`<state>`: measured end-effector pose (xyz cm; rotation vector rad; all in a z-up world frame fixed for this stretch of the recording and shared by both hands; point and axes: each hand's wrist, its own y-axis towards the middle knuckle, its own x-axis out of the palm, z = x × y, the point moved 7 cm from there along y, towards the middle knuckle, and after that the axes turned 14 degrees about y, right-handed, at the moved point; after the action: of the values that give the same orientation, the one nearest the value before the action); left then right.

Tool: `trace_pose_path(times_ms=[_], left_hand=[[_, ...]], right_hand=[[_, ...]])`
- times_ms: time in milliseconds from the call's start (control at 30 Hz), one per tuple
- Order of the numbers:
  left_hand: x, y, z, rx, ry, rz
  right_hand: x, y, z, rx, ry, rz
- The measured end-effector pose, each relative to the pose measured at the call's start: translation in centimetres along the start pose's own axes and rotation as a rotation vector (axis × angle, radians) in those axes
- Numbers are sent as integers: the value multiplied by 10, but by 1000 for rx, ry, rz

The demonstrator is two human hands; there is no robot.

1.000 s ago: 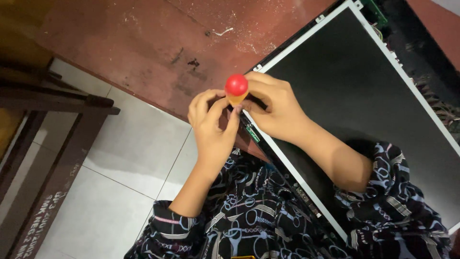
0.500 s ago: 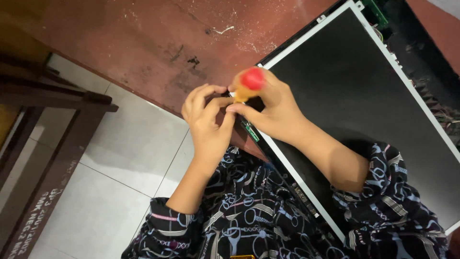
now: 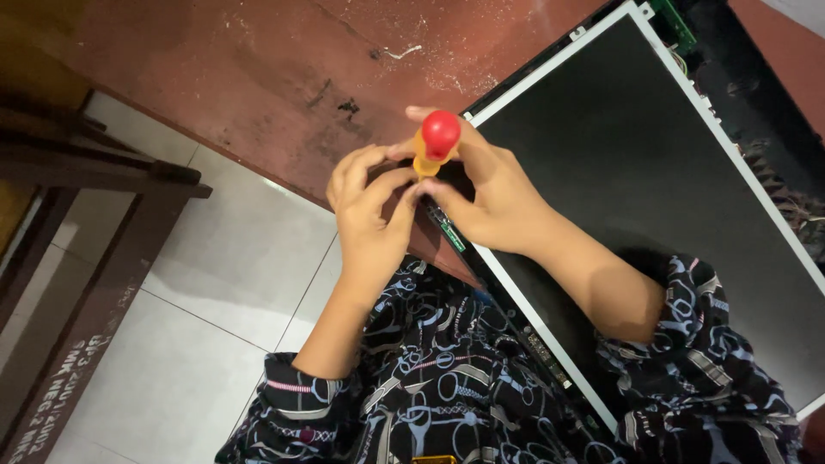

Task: Repairing a laptop screen by using a screwdriver to manage the fasteners on the frame.

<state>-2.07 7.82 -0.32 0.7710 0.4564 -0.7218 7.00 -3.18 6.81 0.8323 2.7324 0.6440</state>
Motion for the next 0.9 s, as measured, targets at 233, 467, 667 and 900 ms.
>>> trace_pose_path(times_ms=[233, 467, 667, 900], left_hand=[[-2, 6, 0, -51, -11, 0], [-2, 7, 4, -21, -48, -56], [6, 4, -3, -71, -42, 4], [4, 3, 3, -69, -40, -53]], right_hand=[[-8, -3, 12, -88, -217, -6], [-10, -6, 21, -23, -55, 10], [-5, -5, 22, -47, -3, -39], [-9, -4, 13, -117, -119, 32]])
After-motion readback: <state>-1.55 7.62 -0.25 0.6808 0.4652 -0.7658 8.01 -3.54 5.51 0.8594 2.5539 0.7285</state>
